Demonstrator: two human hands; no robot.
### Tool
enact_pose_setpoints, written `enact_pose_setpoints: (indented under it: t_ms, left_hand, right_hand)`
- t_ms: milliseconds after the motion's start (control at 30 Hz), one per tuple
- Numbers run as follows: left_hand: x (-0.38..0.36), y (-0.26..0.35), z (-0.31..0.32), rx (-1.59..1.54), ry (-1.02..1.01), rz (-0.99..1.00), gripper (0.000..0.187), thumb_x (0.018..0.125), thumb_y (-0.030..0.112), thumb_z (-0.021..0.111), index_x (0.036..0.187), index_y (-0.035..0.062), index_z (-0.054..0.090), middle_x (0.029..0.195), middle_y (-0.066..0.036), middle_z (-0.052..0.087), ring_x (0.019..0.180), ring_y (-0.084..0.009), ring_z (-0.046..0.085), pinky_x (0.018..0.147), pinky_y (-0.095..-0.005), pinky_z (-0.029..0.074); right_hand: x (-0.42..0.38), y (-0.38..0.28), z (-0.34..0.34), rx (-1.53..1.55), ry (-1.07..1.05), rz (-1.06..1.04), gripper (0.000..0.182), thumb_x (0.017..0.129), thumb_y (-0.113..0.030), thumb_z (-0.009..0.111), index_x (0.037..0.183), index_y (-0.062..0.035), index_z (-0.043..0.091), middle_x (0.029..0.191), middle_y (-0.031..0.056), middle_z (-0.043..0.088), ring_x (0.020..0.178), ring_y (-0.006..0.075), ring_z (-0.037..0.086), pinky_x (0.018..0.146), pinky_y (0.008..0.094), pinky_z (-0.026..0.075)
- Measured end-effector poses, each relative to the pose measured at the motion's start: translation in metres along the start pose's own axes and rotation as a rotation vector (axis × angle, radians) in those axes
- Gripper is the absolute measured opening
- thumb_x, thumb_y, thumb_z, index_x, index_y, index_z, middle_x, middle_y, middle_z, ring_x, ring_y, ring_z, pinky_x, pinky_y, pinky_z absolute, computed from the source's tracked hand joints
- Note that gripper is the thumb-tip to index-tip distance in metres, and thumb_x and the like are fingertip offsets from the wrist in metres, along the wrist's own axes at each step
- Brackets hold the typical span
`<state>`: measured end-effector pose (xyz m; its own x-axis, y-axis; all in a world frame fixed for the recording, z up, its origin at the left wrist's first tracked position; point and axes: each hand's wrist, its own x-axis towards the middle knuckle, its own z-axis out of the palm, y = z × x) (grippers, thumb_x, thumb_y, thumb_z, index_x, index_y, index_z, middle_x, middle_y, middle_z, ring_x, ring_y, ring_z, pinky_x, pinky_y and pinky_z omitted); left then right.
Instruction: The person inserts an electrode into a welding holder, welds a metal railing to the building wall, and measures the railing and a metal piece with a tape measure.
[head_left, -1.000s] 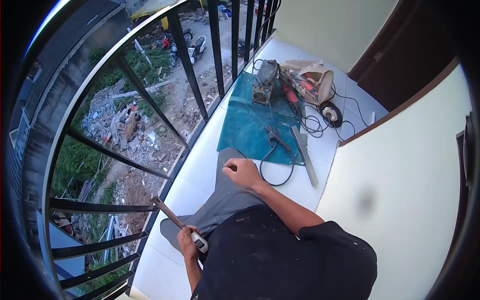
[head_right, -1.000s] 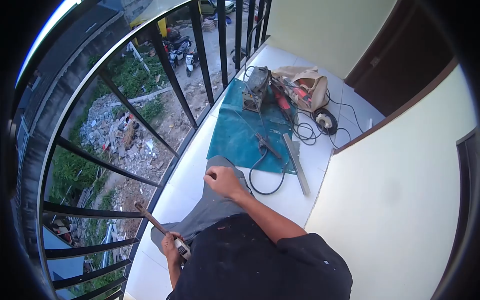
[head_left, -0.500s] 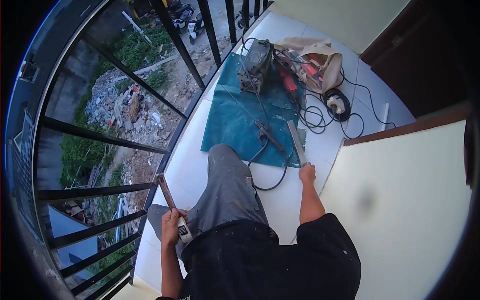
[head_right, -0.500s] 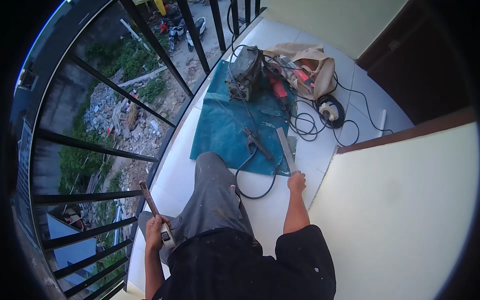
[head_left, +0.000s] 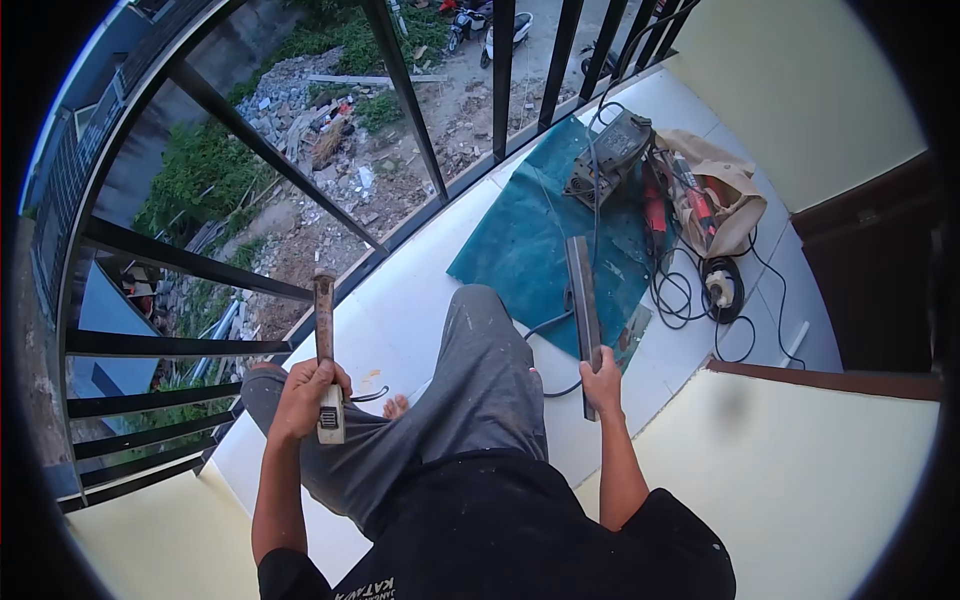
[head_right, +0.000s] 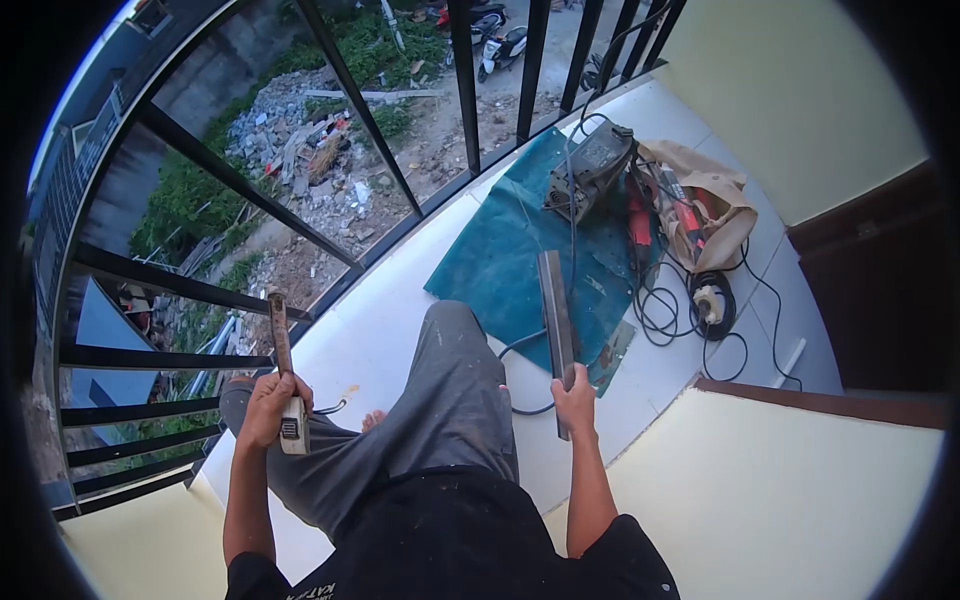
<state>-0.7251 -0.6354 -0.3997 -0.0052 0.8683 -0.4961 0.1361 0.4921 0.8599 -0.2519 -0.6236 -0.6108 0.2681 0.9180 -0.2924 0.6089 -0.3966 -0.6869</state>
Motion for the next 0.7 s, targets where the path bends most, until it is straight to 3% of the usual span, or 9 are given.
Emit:
enact_pose_setpoints:
  t_ms: [67,200,267,400,467,533,600,633,700]
  left_hand:
    - [0.01,0.012,-0.007,0.021,-0.045,0.004,0.046,0.105,0.037,0.046,0.081,0.002,0.064,0.071,-0.003,0.063,0.061,-0.0097,0.056,0.059,-0.0257,0.044]
    - [0.052,0.031,-0.015,0.147,-0.148,0.018,0.045,0.104,0.037,0.048,0.078,0.0036,0.064,0.068,-0.001,0.06,0.063,-0.0082,0.053,0.06,-0.0254,0.042]
    - [0.079,0.037,-0.022,0.332,-0.204,0.043,0.047,0.104,0.04,0.047,0.079,0.0042,0.064,0.069,-0.002,0.062,0.063,-0.009,0.055,0.06,-0.0262,0.043]
    - [0.128,0.037,-0.026,0.381,-0.262,0.037,0.044,0.104,0.037,0.048,0.079,0.0046,0.064,0.07,-0.002,0.062,0.064,-0.0088,0.055,0.061,-0.0265,0.043]
    - [0.15,0.022,-0.025,0.395,-0.278,0.031,0.043,0.104,0.035,0.047,0.078,0.0047,0.064,0.07,-0.002,0.062,0.064,-0.0091,0.055,0.062,-0.027,0.044]
    - [0.165,0.002,-0.022,0.361,-0.265,-0.016,0.043,0.104,0.033,0.046,0.078,0.0046,0.064,0.071,-0.002,0.063,0.065,-0.0095,0.056,0.063,-0.0272,0.045]
    - [0.178,-0.029,-0.018,0.315,-0.316,-0.027,0.041,0.104,0.032,0.046,0.08,0.0047,0.064,0.073,-0.004,0.064,0.066,-0.0106,0.058,0.064,-0.0275,0.046]
    - [0.185,-0.046,-0.015,0.284,-0.338,-0.043,0.041,0.105,0.032,0.045,0.081,0.0046,0.064,0.074,-0.004,0.064,0.067,-0.011,0.058,0.065,-0.0279,0.047]
    - [0.196,-0.078,-0.004,0.231,-0.374,-0.081,0.041,0.105,0.032,0.045,0.082,0.0044,0.064,0.075,-0.005,0.065,0.067,-0.0118,0.059,0.066,-0.0287,0.047]
  right_hand:
    - [0.035,-0.045,0.009,0.014,-0.167,-0.005,0.058,0.084,-0.027,0.062,0.132,0.0011,0.048,0.109,0.0297,0.066,0.104,0.0466,0.064,0.091,0.0479,0.049]
    - [0.091,-0.072,0.084,0.071,-0.198,0.015,0.056,0.084,-0.027,0.061,0.131,-0.0001,0.048,0.112,0.0299,0.066,0.108,0.0458,0.063,0.093,0.0484,0.049]
    - [0.102,-0.086,0.123,0.056,-0.167,0.083,0.062,0.086,-0.029,0.063,0.136,0.0,0.044,0.114,0.029,0.065,0.106,0.044,0.064,0.094,0.0463,0.049]
    - [0.102,-0.092,0.217,0.2,-0.066,0.188,0.067,0.087,-0.028,0.065,0.139,-0.0004,0.033,0.114,0.0326,0.063,0.108,0.0462,0.062,0.095,0.0476,0.048]
    - [0.093,-0.089,0.265,0.205,0.053,0.125,0.07,0.087,-0.028,0.068,0.138,0.0004,0.03,0.115,0.0324,0.062,0.107,0.0472,0.062,0.094,0.0491,0.048]
    - [0.083,-0.108,0.27,0.236,0.05,0.14,0.072,0.086,-0.031,0.071,0.135,0.0029,0.031,0.114,0.0344,0.061,0.106,0.0485,0.062,0.093,0.0502,0.049]
    - [0.081,-0.124,0.27,0.1,-0.17,0.107,0.074,0.082,-0.036,0.074,0.129,0.0057,0.034,0.108,0.0375,0.061,0.098,0.0509,0.064,0.086,0.0527,0.053]
    - [0.085,-0.123,0.277,0.021,-0.187,0.041,0.076,0.08,-0.041,0.075,0.124,0.0053,0.034,0.1,0.0383,0.063,0.092,0.0506,0.066,0.079,0.0535,0.055]
    - [0.088,-0.127,0.276,-0.01,-0.205,0.045,0.075,0.08,-0.041,0.076,0.123,0.0062,0.037,0.101,0.0373,0.064,0.093,0.0501,0.066,0.081,0.0539,0.054]
